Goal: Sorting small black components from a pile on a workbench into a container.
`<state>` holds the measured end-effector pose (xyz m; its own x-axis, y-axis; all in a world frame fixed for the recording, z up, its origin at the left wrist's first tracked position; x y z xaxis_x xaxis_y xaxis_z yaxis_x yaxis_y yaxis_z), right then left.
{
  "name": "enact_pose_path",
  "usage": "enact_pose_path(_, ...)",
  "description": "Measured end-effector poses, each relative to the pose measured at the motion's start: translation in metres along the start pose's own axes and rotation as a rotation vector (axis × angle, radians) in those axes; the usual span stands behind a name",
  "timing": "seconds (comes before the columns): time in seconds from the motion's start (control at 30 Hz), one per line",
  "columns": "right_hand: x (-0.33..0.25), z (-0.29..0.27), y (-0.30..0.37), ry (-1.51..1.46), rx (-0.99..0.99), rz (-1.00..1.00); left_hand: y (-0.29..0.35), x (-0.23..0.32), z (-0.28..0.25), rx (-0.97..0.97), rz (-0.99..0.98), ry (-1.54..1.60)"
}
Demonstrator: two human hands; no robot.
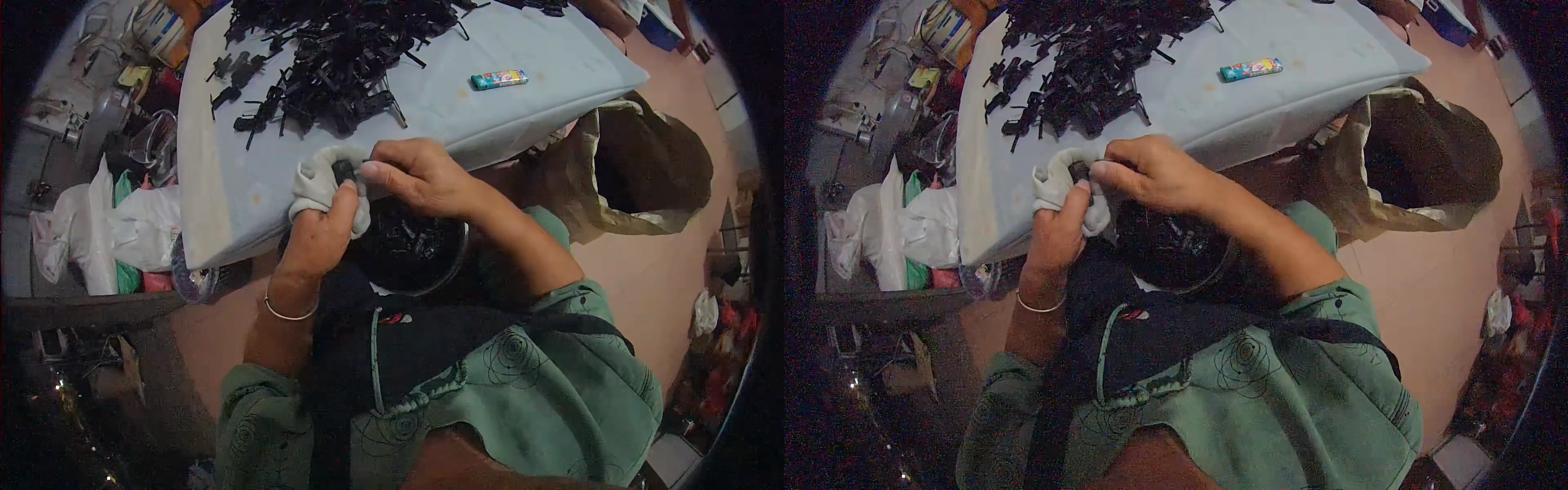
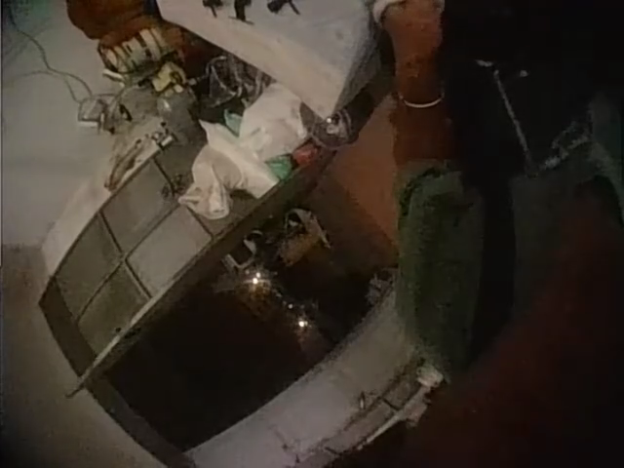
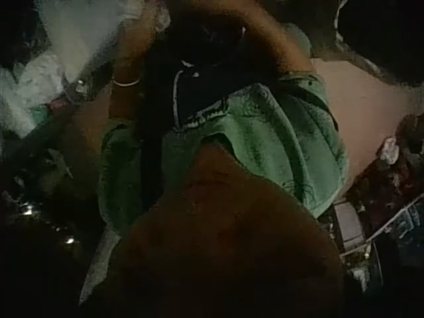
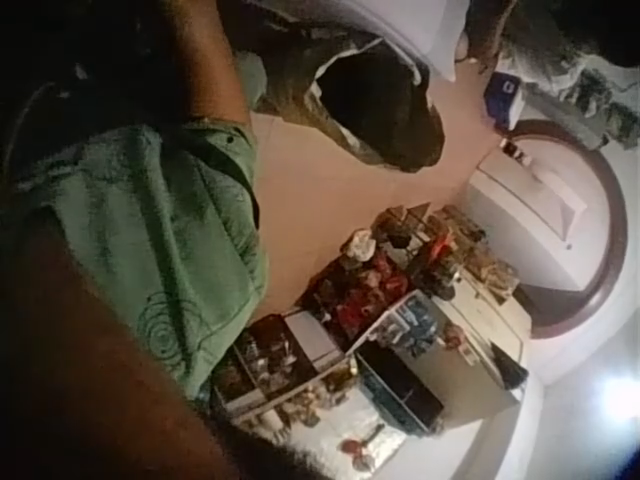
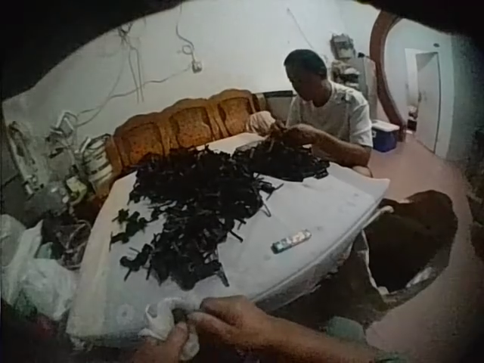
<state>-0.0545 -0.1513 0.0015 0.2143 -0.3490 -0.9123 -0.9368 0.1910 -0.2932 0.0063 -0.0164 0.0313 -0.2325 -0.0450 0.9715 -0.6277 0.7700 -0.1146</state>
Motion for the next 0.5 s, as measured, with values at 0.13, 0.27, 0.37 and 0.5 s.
enact_pose_path(0.13, 0.001, 0.009, 0.001, 0.084, -0.030, -0.031, -0.003, -0.010, 0.004, 0.058, 0.298, -0.249)
enact_pose_path(0.27, 0.003, 0.023, 0.001, 0.025, -0.031, 0.017, -0.003, -0.023, 0.002, 0.105, 0.299, -0.426)
enact_pose_path(0.37, 0.005, 0.028, 0.000, -0.099, 0.036, 0.034, -0.001, -0.024, 0.000, 0.109, 0.335, -0.601)
enact_pose_path(0.5, 0.002, 0.009, -0.007, 0.132, -0.034, 0.033, 0.004, -0.025, -0.010, 0.012, 0.145, -0.470)
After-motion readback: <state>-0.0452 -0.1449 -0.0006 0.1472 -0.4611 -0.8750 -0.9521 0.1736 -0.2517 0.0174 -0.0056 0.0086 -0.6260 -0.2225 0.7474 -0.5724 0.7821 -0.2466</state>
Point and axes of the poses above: each hand's wrist, its own y-axis away from the middle knuckle, its own z-axis out of the palm, x = y × z, the point moved 2 cm from there along -y, towards the middle knuckle, and after that the axes turned 3 degrees about z, right-handed, at the moved point
